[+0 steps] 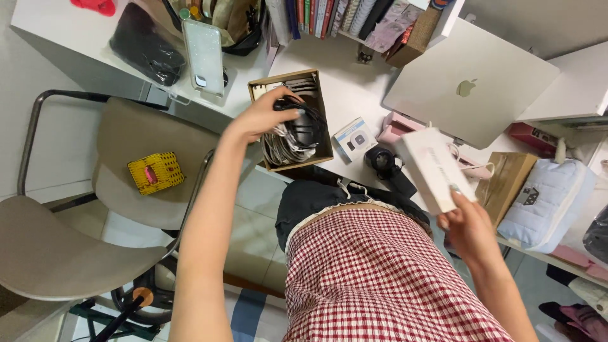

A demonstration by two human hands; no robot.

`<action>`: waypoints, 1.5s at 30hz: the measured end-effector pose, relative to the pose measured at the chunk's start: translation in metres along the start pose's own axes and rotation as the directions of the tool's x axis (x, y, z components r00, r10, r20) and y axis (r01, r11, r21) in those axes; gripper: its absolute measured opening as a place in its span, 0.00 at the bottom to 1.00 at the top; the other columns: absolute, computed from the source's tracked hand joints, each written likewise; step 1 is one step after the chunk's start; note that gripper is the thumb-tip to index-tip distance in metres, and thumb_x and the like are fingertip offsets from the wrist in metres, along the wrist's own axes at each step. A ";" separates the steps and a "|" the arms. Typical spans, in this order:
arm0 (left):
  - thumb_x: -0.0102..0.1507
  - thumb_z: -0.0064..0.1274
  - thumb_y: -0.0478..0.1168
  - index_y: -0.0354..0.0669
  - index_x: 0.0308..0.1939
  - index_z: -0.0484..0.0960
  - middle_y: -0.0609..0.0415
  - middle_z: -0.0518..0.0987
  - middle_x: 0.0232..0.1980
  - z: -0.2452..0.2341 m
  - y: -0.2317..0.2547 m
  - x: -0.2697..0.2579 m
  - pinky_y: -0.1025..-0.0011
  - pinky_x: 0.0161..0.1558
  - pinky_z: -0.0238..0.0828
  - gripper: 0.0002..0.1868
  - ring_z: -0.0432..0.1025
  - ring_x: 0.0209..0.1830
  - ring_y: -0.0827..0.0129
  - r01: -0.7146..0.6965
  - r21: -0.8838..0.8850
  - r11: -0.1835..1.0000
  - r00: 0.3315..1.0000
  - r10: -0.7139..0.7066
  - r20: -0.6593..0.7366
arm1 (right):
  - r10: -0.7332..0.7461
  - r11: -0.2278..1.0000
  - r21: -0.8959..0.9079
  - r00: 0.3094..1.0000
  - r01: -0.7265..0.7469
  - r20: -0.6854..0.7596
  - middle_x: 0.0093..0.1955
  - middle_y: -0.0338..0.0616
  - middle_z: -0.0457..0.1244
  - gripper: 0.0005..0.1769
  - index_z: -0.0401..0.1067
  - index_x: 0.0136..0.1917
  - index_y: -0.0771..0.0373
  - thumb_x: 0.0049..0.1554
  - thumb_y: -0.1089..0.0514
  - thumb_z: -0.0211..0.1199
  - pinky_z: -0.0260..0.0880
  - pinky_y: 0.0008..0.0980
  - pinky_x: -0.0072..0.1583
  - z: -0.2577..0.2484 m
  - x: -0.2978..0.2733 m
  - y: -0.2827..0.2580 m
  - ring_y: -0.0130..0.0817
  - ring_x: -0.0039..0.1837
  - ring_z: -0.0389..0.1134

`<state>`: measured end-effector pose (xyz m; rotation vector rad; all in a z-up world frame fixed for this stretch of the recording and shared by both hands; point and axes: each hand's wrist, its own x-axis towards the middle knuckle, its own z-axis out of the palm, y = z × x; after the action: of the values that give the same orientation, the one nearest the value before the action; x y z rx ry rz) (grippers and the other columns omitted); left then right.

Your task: The person organizes a drawer by placing a box, a black adapter, a white cable, a black mouse, and a small white box into it. They then close the drawer.

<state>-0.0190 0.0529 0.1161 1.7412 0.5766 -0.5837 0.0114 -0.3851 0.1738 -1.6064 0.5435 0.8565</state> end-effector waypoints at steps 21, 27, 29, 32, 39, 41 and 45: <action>0.63 0.62 0.31 0.41 0.57 0.79 0.49 0.81 0.53 -0.014 -0.021 -0.024 0.64 0.52 0.82 0.18 0.78 0.50 0.65 -0.308 -0.842 0.443 0.935 0.304 -0.182 | -0.304 0.950 0.046 0.948 0.310 -0.099 0.46 0.51 0.57 0.32 0.51 0.81 0.56 0.67 0.57 0.54 0.74 0.24 0.37 0.135 0.011 0.011 0.33 0.36 0.68; 0.59 0.68 0.33 0.41 0.55 0.80 0.45 0.78 0.52 0.061 0.018 0.127 0.62 0.42 0.86 0.22 0.79 0.46 0.58 -0.219 -0.702 0.677 0.938 0.344 0.039 | -0.310 0.904 0.209 0.910 0.372 -0.277 0.43 0.50 0.61 0.32 0.52 0.81 0.54 0.68 0.53 0.57 0.70 0.23 0.36 0.086 0.000 0.047 0.34 0.35 0.69; 0.59 0.67 0.31 0.39 0.53 0.81 0.42 0.78 0.51 0.075 0.012 0.178 0.60 0.41 0.86 0.20 0.80 0.47 0.55 -0.175 -0.659 0.731 0.941 0.321 0.106 | -0.306 0.891 0.237 0.897 0.387 -0.318 0.42 0.48 0.61 0.31 0.52 0.80 0.54 0.68 0.52 0.58 0.70 0.22 0.35 0.079 -0.003 0.057 0.32 0.35 0.69; 0.56 0.68 0.31 0.36 0.52 0.83 0.39 0.80 0.51 0.089 0.008 0.222 0.59 0.43 0.84 0.20 0.79 0.49 0.53 -0.161 -0.515 0.842 0.936 0.296 0.192 | -0.283 0.878 0.266 0.880 0.398 -0.381 0.40 0.47 0.62 0.31 0.52 0.80 0.54 0.68 0.52 0.57 0.70 0.22 0.35 0.066 -0.008 0.072 0.32 0.35 0.69; 0.57 0.72 0.58 0.45 0.77 0.61 0.40 0.65 0.75 0.115 -0.040 0.333 0.58 0.69 0.67 0.52 0.62 0.74 0.52 -0.117 0.132 0.984 0.980 0.093 0.176 | -0.212 0.893 0.285 0.883 0.349 -0.418 0.43 0.49 0.62 0.31 0.53 0.80 0.51 0.67 0.54 0.56 0.70 0.24 0.37 0.059 -0.020 0.086 0.34 0.35 0.68; 0.62 0.64 0.58 0.42 0.77 0.58 0.39 0.64 0.75 0.124 -0.039 0.349 0.57 0.71 0.64 0.48 0.61 0.75 0.52 -0.187 0.235 0.954 0.976 0.153 0.157 | -0.211 0.891 0.291 0.885 0.349 -0.416 0.43 0.49 0.62 0.31 0.53 0.80 0.50 0.67 0.54 0.56 0.70 0.23 0.37 0.052 -0.017 0.092 0.34 0.35 0.68; 0.68 0.51 0.59 0.42 0.78 0.53 0.35 0.69 0.70 0.110 -0.004 0.282 0.51 0.67 0.70 0.42 0.66 0.71 0.46 -0.304 0.561 0.770 0.952 0.269 0.147 | -0.231 0.884 0.297 0.889 0.361 -0.395 0.44 0.48 0.62 0.30 0.53 0.80 0.49 0.68 0.53 0.56 0.71 0.21 0.38 0.048 -0.013 0.096 0.32 0.36 0.69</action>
<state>0.1814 -0.0305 -0.0946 2.3266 0.0675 -0.6271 -0.0796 -0.3610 0.1210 -1.4494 0.6375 0.2119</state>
